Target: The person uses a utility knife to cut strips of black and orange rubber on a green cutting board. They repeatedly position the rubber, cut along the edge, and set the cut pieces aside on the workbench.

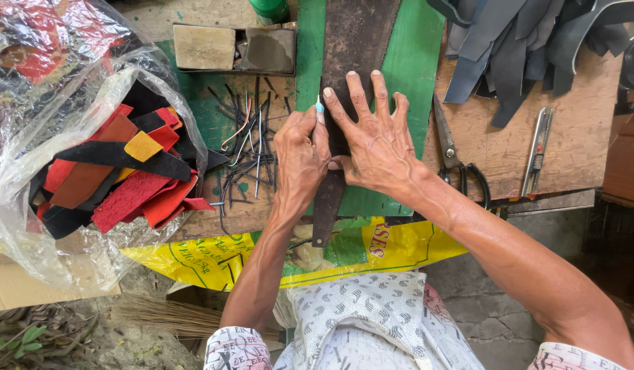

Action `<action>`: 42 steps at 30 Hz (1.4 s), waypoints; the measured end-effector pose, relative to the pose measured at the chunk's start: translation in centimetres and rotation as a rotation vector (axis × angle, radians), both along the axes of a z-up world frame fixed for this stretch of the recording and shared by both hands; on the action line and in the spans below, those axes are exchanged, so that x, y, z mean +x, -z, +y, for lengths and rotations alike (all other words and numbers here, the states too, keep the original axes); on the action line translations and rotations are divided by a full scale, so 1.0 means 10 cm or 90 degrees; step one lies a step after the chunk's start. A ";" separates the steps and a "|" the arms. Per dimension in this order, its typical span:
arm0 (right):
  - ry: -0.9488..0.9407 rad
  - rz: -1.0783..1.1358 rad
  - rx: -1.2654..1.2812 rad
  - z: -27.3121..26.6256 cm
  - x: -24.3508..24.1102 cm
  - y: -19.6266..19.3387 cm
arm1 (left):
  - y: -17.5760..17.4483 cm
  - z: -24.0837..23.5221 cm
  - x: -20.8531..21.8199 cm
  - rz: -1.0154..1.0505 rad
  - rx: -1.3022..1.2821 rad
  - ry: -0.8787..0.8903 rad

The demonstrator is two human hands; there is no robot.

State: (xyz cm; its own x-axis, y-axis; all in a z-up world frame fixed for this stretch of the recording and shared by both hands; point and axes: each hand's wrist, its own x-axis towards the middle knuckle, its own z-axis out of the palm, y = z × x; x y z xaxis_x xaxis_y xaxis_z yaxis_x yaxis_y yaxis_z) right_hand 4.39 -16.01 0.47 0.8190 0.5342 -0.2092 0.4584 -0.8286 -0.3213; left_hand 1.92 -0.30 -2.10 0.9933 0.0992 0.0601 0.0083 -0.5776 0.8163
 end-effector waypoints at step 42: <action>0.012 0.092 -0.079 0.22 -0.06 -0.07 | -0.19 0.06 -1.40 0.069 -0.069 -0.051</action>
